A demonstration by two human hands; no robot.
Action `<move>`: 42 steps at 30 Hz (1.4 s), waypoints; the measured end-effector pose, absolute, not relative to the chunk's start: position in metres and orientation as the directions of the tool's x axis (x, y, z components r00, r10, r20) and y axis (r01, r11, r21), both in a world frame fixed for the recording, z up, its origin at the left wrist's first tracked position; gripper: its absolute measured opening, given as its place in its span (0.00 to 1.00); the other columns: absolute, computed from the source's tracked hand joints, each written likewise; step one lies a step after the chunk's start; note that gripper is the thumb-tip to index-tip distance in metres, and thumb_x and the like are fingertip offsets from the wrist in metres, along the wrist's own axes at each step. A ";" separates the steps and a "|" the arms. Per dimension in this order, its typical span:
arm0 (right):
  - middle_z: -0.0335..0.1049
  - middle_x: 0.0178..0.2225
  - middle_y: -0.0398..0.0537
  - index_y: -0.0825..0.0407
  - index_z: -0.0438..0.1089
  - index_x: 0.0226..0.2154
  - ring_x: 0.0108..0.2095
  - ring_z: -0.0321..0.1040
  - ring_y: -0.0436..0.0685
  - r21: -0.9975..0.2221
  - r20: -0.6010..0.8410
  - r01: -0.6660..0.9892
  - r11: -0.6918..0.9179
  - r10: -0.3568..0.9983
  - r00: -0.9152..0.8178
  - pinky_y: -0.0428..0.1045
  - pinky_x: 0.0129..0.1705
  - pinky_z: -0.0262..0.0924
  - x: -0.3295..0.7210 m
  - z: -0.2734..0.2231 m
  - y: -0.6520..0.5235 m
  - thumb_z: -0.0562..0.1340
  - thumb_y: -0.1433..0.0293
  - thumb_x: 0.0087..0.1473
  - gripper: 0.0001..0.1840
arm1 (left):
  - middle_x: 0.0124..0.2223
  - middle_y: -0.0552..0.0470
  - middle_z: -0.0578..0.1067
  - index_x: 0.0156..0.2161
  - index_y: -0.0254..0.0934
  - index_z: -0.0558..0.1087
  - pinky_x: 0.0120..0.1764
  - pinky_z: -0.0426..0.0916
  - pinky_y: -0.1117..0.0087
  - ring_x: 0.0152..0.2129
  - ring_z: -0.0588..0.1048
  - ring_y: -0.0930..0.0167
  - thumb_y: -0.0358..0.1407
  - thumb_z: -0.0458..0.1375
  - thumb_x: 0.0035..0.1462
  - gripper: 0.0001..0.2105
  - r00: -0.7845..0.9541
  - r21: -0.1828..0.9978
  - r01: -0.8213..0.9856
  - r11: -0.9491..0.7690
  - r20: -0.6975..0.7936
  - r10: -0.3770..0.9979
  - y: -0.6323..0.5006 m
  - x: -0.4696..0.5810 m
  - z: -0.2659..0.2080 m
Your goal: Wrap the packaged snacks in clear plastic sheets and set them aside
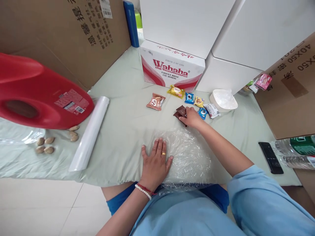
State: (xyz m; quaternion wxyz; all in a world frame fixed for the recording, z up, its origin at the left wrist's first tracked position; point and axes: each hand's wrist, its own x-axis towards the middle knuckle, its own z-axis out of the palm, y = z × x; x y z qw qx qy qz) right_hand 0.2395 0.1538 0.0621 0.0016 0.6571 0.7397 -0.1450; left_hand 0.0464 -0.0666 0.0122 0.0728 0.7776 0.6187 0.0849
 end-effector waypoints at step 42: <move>0.71 0.59 0.59 0.50 0.66 0.64 0.58 0.64 0.69 -0.565 0.015 0.671 0.480 0.819 -0.574 0.66 0.62 0.64 0.290 0.042 -0.018 0.68 0.68 0.61 0.30 | 0.76 0.39 0.54 0.76 0.36 0.49 0.70 0.31 0.28 0.73 0.54 0.51 0.45 0.44 0.73 0.31 0.153 0.315 0.934 -0.172 0.084 0.985 -0.064 0.035 0.011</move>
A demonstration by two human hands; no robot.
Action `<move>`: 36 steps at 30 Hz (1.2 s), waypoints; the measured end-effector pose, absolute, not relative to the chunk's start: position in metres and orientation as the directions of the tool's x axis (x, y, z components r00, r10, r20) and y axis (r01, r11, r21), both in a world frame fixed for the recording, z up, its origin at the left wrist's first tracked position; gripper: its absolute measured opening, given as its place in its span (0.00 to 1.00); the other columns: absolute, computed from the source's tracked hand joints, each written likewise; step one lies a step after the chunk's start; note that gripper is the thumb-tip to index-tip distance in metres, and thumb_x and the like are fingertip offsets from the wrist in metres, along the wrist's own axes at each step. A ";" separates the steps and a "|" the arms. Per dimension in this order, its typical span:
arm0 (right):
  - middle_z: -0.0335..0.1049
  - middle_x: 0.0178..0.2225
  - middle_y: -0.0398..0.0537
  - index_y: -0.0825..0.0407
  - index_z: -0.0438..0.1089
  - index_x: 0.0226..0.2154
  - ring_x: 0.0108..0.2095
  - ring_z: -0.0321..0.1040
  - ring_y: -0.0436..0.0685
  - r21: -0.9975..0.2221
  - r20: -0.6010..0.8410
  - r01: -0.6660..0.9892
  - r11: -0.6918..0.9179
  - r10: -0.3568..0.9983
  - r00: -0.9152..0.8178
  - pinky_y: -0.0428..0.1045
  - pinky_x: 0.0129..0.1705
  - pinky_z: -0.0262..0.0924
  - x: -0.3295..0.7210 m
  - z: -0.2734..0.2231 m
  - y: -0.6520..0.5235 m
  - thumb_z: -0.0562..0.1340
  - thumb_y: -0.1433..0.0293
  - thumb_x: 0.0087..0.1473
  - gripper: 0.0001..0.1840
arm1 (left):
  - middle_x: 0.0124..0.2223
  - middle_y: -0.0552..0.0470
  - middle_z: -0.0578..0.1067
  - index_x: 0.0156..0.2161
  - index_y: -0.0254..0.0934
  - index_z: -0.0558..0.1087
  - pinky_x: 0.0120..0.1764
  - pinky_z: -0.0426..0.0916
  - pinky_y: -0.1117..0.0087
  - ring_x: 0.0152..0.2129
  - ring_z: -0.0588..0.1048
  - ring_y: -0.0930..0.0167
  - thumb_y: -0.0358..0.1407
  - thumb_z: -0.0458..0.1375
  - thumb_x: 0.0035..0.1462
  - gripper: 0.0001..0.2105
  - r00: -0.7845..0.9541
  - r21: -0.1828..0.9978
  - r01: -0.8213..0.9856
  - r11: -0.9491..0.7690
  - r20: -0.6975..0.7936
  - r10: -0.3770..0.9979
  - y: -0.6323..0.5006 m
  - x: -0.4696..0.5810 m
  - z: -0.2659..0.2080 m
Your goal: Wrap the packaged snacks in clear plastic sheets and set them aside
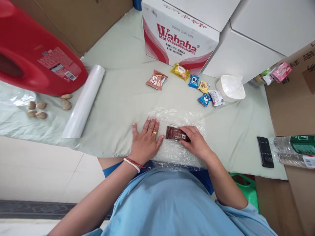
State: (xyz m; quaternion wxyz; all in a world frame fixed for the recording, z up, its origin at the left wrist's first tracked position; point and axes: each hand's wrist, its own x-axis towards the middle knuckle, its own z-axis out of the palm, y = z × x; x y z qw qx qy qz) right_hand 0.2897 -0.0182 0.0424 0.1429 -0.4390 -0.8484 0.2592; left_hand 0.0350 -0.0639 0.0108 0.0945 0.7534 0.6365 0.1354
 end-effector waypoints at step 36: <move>0.72 0.57 0.58 0.48 0.67 0.63 0.57 0.66 0.70 -0.485 0.033 0.709 0.512 0.820 -0.571 0.67 0.60 0.63 0.280 0.045 -0.019 0.65 0.69 0.61 0.28 | 0.76 0.39 0.53 0.76 0.36 0.49 0.71 0.27 0.33 0.74 0.51 0.56 0.46 0.42 0.74 0.31 0.139 0.325 0.933 -0.152 0.064 0.988 -0.065 0.035 0.012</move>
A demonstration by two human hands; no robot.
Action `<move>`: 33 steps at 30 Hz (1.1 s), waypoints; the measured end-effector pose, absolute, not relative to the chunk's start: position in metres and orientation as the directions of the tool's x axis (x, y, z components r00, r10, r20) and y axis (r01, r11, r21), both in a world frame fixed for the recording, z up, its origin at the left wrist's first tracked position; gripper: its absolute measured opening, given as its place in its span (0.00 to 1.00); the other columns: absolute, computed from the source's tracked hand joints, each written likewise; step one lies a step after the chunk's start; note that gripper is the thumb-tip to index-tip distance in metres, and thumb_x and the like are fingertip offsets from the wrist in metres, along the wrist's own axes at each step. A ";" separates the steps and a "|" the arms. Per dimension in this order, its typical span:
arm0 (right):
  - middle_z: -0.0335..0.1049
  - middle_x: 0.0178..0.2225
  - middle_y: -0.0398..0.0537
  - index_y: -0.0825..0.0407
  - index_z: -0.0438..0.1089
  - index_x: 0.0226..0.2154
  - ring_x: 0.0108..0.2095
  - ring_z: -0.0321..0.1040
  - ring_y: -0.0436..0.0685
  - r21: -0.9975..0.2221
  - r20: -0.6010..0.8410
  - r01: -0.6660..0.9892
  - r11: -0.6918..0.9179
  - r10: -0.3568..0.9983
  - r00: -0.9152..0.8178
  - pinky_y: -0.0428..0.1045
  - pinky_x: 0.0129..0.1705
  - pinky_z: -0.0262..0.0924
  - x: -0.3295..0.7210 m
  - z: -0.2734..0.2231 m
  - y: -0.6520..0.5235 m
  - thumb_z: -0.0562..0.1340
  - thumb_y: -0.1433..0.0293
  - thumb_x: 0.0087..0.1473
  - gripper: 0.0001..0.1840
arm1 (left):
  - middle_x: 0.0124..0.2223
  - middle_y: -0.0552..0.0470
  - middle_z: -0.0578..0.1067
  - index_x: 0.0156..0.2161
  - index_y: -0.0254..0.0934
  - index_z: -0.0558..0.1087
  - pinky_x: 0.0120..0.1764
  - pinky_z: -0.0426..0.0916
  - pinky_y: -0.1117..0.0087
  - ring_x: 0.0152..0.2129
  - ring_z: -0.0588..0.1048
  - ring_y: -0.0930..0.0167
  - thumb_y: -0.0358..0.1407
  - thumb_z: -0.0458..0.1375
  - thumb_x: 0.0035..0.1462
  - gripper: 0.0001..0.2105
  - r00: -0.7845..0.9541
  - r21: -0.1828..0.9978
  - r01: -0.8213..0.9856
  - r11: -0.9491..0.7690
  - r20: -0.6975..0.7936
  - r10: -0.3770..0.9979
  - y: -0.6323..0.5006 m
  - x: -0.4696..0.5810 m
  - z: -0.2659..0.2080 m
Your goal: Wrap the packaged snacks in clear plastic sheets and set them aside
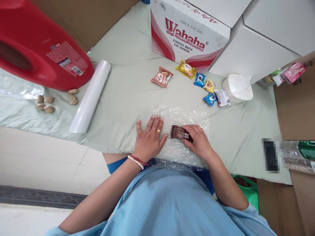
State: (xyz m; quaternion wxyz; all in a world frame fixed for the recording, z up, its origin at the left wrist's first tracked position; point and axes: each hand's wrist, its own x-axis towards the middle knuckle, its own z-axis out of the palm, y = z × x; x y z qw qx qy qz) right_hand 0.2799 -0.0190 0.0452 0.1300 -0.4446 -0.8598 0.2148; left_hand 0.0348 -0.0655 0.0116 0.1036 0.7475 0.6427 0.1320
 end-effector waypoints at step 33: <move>0.68 0.65 0.56 0.42 0.66 0.67 0.65 0.65 0.66 -0.722 -0.068 0.528 0.448 0.713 -0.698 0.66 0.65 0.66 0.384 0.057 -0.104 0.67 0.61 0.64 0.31 | 0.65 0.47 0.74 0.73 0.44 0.54 0.73 0.52 0.47 0.68 0.66 0.66 0.21 0.47 0.58 0.38 0.619 0.474 0.628 -0.617 0.177 0.765 -0.113 -0.044 0.029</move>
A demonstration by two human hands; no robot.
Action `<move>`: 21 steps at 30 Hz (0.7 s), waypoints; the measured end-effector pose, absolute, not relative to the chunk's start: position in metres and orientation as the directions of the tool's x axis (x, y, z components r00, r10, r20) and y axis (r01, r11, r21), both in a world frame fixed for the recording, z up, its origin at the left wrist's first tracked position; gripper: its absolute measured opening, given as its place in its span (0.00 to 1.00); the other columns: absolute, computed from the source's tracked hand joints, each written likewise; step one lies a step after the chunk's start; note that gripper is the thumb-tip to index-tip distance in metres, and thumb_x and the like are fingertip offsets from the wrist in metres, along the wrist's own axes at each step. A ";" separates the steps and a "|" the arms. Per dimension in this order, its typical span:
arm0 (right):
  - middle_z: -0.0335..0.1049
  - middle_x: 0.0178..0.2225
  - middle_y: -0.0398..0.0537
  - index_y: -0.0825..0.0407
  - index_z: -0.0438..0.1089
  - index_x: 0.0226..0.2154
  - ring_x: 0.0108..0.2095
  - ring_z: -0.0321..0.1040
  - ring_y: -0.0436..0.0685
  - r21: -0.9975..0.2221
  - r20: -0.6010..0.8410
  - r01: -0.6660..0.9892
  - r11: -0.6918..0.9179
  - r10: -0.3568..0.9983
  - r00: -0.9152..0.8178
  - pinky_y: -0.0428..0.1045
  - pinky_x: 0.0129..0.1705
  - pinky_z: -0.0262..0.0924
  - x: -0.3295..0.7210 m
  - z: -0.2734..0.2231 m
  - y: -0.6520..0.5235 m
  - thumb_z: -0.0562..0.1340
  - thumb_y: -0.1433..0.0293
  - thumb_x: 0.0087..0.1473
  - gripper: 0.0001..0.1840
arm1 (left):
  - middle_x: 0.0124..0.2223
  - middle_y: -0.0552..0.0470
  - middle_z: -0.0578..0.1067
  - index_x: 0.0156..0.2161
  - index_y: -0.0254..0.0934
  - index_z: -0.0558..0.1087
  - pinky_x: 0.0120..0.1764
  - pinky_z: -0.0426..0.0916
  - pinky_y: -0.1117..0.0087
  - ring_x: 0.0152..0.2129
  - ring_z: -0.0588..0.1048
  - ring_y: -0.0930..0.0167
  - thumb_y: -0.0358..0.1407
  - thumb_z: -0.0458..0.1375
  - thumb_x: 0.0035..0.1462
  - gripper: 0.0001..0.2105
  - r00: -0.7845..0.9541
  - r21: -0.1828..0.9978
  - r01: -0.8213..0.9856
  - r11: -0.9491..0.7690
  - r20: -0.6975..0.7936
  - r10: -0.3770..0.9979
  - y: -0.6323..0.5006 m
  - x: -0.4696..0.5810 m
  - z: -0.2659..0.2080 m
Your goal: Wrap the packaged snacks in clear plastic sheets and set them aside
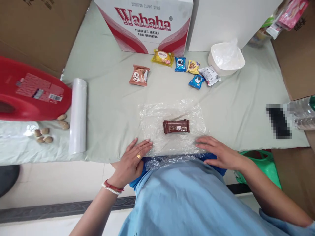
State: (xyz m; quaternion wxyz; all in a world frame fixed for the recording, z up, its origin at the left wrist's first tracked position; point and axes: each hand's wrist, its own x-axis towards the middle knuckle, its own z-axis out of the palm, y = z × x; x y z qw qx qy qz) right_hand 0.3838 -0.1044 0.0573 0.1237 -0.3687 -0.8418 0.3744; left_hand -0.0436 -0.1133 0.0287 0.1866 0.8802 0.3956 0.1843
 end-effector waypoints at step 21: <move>0.74 0.57 0.57 0.48 0.71 0.62 0.54 0.63 0.72 -0.396 -0.071 0.741 0.542 0.786 -0.614 0.65 0.54 0.62 0.275 0.056 -0.011 0.72 0.66 0.59 0.30 | 0.70 0.44 0.68 0.69 0.42 0.63 0.73 0.49 0.52 0.69 0.64 0.64 0.32 0.53 0.69 0.24 0.581 0.340 0.733 -0.589 0.136 0.802 -0.130 -0.049 0.004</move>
